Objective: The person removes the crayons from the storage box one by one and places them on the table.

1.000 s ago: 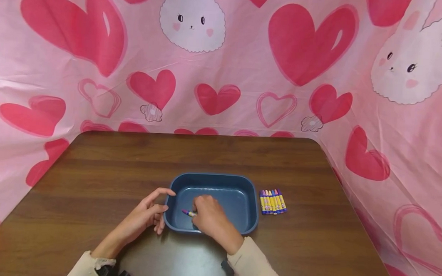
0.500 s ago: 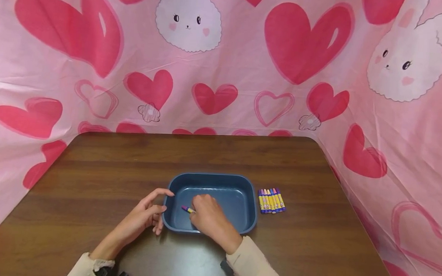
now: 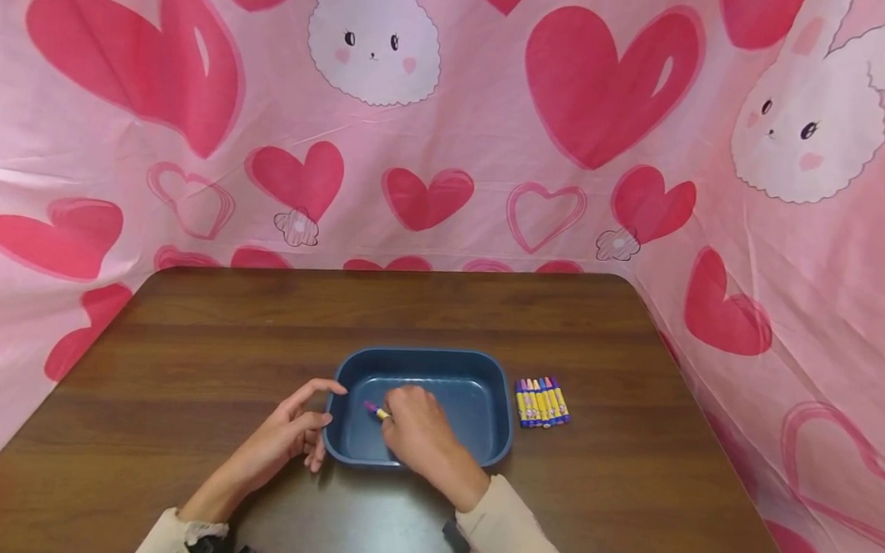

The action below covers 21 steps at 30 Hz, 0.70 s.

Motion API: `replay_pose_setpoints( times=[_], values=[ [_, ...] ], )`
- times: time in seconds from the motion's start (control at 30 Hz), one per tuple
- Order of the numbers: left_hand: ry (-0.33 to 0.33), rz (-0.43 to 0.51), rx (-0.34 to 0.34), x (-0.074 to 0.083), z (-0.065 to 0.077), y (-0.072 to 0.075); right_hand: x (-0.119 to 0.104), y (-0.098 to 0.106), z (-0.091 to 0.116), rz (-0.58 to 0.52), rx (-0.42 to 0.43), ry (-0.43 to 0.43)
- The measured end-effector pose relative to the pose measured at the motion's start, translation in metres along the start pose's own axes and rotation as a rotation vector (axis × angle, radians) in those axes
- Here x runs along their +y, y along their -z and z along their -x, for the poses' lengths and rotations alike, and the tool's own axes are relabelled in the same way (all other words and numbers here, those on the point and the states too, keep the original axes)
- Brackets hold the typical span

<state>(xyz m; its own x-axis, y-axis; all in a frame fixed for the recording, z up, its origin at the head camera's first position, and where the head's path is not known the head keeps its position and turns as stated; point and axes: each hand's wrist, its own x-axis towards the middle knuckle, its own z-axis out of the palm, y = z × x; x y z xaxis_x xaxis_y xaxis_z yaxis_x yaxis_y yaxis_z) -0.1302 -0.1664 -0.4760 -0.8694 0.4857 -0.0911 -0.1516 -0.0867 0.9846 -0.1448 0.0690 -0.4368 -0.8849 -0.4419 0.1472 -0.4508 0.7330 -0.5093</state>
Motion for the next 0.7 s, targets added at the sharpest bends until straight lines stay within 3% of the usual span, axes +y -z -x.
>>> replay_pose_setpoints(
  times=[0.4, 0.7],
  values=[
    [-0.011, 0.003, -0.011, 0.000, 0.001, 0.000, 0.002, 0.017, 0.019, -0.043, 0.031, -0.082],
    [-0.006, 0.003, -0.010, -0.001, 0.000, 0.000, 0.013, 0.033, 0.036, -0.088, 0.131, -0.122]
  ],
)
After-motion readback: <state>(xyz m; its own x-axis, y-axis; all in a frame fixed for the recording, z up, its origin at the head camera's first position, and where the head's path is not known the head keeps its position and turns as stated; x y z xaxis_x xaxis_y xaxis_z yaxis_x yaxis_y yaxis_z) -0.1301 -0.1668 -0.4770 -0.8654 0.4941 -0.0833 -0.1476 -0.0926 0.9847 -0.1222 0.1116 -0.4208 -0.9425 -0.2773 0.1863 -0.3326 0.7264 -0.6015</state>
